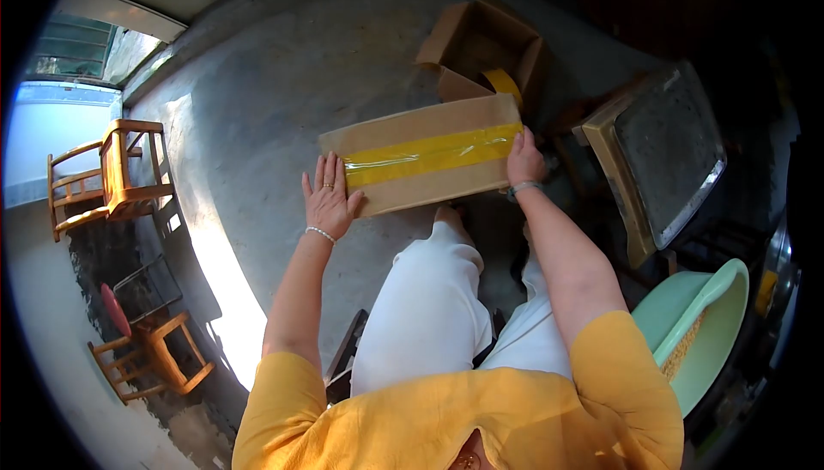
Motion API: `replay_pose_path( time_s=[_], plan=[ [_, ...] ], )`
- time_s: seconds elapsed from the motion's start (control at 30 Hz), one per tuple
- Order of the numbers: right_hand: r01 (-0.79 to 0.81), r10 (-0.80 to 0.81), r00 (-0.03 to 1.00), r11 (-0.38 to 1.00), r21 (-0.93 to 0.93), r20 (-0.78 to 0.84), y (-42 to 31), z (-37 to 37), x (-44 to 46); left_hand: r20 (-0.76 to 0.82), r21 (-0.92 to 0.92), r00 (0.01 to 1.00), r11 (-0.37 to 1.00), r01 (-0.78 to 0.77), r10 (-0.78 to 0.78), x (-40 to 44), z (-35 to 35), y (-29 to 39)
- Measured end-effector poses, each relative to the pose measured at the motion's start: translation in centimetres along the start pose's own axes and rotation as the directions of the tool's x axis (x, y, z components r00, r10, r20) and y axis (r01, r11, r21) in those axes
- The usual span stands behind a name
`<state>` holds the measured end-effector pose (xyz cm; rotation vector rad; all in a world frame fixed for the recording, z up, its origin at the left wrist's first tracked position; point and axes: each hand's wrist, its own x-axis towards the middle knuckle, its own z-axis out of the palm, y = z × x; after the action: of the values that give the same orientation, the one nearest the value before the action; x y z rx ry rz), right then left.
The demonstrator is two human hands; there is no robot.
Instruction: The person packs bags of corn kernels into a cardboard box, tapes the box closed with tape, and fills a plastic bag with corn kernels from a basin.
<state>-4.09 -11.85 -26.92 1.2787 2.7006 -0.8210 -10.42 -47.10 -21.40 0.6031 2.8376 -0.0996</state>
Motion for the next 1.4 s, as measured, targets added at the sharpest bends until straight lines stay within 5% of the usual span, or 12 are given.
replay_pose_path(
  time_s=[0.17, 0.37, 0.57, 0.67, 0.87, 1.07, 1.17, 1.27, 1.4],
  plan=[
    [-0.009, 0.009, 1.0, 1.0, -0.015, -0.01, 0.0, 0.2, 0.1, -0.148, -0.13, 0.965, 0.972, 0.195, -0.214, -0.6, 1.6, -0.1],
    [0.005, -0.005, 1.0, 1.0, -0.008, -0.029, 0.2, 0.2, 0.2, -0.074, -0.028, 0.988, 0.99, -0.138, 0.135, 0.0, 0.6, 4.0],
    [0.013, -0.012, 0.999, 1.0, 0.008, -0.035, 0.2, 0.3, 0.1, -0.03, -0.04, 0.994, 0.994, 0.106, -0.107, -2.0, 1.2, 1.7],
    [0.009, -0.009, 0.999, 1.0, 0.014, -0.031, 0.2, 0.2, 0.2, -0.129, -0.046, 0.961, 0.97, 0.241, -0.245, -2.1, 1.4, 2.1],
    [-0.002, 0.002, 1.0, 1.0, -0.002, -0.022, 0.2, 0.3, 0.2, -0.146, -0.064, 0.974, 0.984, 0.167, -0.175, -0.1, -0.1, 3.5],
    [0.002, -0.002, 1.0, 1.0, -0.01, -0.024, 0.1, 0.0, 0.0, -0.223, -0.11, 0.939, 0.963, 0.244, -0.264, 0.8, 1.6, 2.2],
    [-0.001, 0.001, 0.999, 1.0, -0.007, -0.035, 0.2, 0.4, 0.1, -0.26, -0.149, 0.942, 0.972, 0.179, -0.214, 1.1, 0.9, 2.3],
    [-0.001, 0.0, 1.0, 1.0, -0.012, -0.031, 0.2, 0.2, 0.0, -0.203, -0.052, 0.979, 0.998, -0.034, 0.023, 1.0, 0.8, 2.4],
    [-0.005, 0.005, 1.0, 1.0, -0.029, -0.019, 0.1, -0.1, 0.1, -0.126, -0.095, 0.984, 0.989, 0.116, -0.128, 0.4, 0.9, 1.4]
  ],
)
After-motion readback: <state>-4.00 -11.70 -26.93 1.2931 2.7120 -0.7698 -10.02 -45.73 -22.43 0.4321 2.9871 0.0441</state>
